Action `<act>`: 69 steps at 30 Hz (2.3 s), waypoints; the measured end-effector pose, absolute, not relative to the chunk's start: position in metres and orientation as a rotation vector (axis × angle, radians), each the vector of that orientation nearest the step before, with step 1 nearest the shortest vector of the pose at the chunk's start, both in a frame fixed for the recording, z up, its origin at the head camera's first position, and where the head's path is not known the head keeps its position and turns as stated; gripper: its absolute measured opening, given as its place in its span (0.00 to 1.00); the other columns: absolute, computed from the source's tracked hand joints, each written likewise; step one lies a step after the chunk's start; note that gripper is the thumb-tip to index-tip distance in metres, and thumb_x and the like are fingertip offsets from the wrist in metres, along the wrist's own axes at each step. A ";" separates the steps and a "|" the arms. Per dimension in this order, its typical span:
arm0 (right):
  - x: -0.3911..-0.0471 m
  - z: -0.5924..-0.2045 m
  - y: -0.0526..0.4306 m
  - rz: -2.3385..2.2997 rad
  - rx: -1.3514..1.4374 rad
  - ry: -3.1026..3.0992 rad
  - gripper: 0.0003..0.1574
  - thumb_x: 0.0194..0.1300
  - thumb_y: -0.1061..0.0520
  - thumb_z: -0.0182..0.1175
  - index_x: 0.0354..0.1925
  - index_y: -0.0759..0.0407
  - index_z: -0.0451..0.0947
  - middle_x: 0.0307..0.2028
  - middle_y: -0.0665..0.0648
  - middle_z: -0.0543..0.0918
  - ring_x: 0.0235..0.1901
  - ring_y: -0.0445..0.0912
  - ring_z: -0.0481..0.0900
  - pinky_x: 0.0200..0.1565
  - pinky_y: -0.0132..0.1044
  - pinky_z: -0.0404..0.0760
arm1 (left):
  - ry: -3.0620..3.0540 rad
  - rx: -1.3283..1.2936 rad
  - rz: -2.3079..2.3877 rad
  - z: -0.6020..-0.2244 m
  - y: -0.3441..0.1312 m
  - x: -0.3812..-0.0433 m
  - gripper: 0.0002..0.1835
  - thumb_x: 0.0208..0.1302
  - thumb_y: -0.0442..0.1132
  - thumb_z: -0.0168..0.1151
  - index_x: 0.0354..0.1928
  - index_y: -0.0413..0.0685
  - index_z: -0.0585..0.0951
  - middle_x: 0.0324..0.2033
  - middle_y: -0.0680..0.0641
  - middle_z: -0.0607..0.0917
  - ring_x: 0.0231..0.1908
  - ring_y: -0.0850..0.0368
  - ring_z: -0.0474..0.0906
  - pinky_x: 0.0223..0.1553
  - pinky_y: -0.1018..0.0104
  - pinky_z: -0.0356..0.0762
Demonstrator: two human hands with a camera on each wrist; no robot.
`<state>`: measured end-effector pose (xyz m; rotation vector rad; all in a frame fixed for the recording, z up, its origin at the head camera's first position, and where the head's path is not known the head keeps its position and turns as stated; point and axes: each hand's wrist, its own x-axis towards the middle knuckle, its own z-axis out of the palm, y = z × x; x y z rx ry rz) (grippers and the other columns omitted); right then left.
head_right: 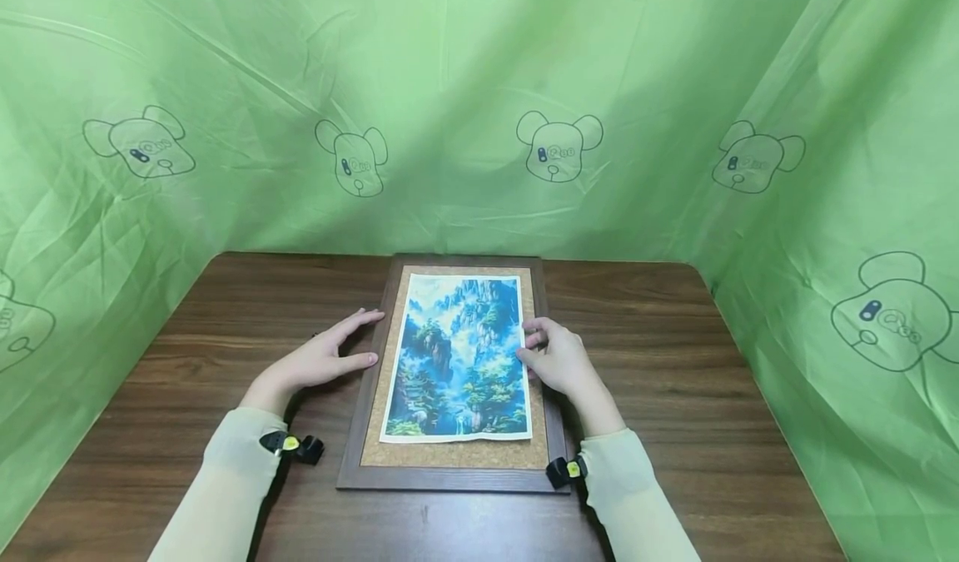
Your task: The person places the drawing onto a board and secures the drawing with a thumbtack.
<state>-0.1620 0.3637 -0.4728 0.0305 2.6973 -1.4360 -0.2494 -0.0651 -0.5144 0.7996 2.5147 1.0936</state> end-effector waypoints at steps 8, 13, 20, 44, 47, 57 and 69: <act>-0.162 -0.474 0.363 -1.414 0.020 2.707 0.27 0.77 0.63 0.69 0.69 0.64 0.78 0.48 0.62 0.85 0.34 0.47 0.87 0.36 0.43 0.90 | 2.507 0.796 1.093 -0.513 -0.064 -0.249 0.44 0.77 0.56 0.70 0.87 0.59 0.61 0.87 0.37 0.51 0.86 0.33 0.43 0.77 0.23 0.52; -0.163 -0.474 0.363 -1.427 0.031 2.694 0.28 0.77 0.63 0.69 0.71 0.65 0.77 0.48 0.62 0.85 0.34 0.48 0.87 0.36 0.43 0.91 | 2.509 0.786 1.088 -0.511 -0.064 -0.248 0.44 0.77 0.55 0.70 0.87 0.59 0.61 0.87 0.37 0.51 0.86 0.33 0.43 0.77 0.23 0.52; -0.162 -0.472 0.365 -1.400 0.052 2.698 0.31 0.77 0.63 0.69 0.73 0.64 0.76 0.50 0.63 0.84 0.33 0.48 0.87 0.35 0.44 0.90 | 2.507 0.780 1.085 -0.511 -0.063 -0.248 0.44 0.77 0.56 0.70 0.87 0.58 0.61 0.87 0.37 0.51 0.86 0.34 0.43 0.77 0.23 0.52; -0.165 -0.467 0.376 -1.390 0.035 2.749 0.26 0.77 0.60 0.68 0.69 0.65 0.78 0.49 0.63 0.87 0.33 0.50 0.89 0.34 0.42 0.90 | 2.512 0.782 1.076 -0.510 -0.065 -0.249 0.44 0.77 0.56 0.70 0.87 0.59 0.61 0.87 0.37 0.50 0.86 0.33 0.43 0.77 0.24 0.52; -0.167 -0.468 0.386 -1.277 -0.070 2.861 0.26 0.75 0.56 0.72 0.67 0.62 0.81 0.49 0.60 0.88 0.39 0.51 0.89 0.40 0.46 0.87 | 2.513 0.786 1.079 -0.510 -0.065 -0.249 0.44 0.77 0.56 0.70 0.87 0.59 0.61 0.87 0.37 0.51 0.86 0.33 0.43 0.77 0.24 0.52; -0.168 -0.477 0.415 -1.046 -0.524 2.873 0.46 0.68 0.44 0.79 0.77 0.53 0.76 0.82 0.61 0.65 0.80 0.68 0.58 0.71 0.78 0.63 | 2.512 0.784 1.085 -0.513 -0.065 -0.250 0.44 0.77 0.57 0.69 0.87 0.59 0.61 0.87 0.38 0.51 0.86 0.34 0.43 0.77 0.24 0.52; -0.169 -0.490 0.414 -1.020 -0.556 2.791 0.54 0.64 0.35 0.79 0.81 0.46 0.71 0.87 0.53 0.55 0.84 0.68 0.46 0.70 0.87 0.41 | 2.506 0.785 1.092 -0.515 -0.066 -0.251 0.44 0.77 0.56 0.70 0.87 0.60 0.61 0.87 0.38 0.51 0.86 0.34 0.42 0.77 0.23 0.50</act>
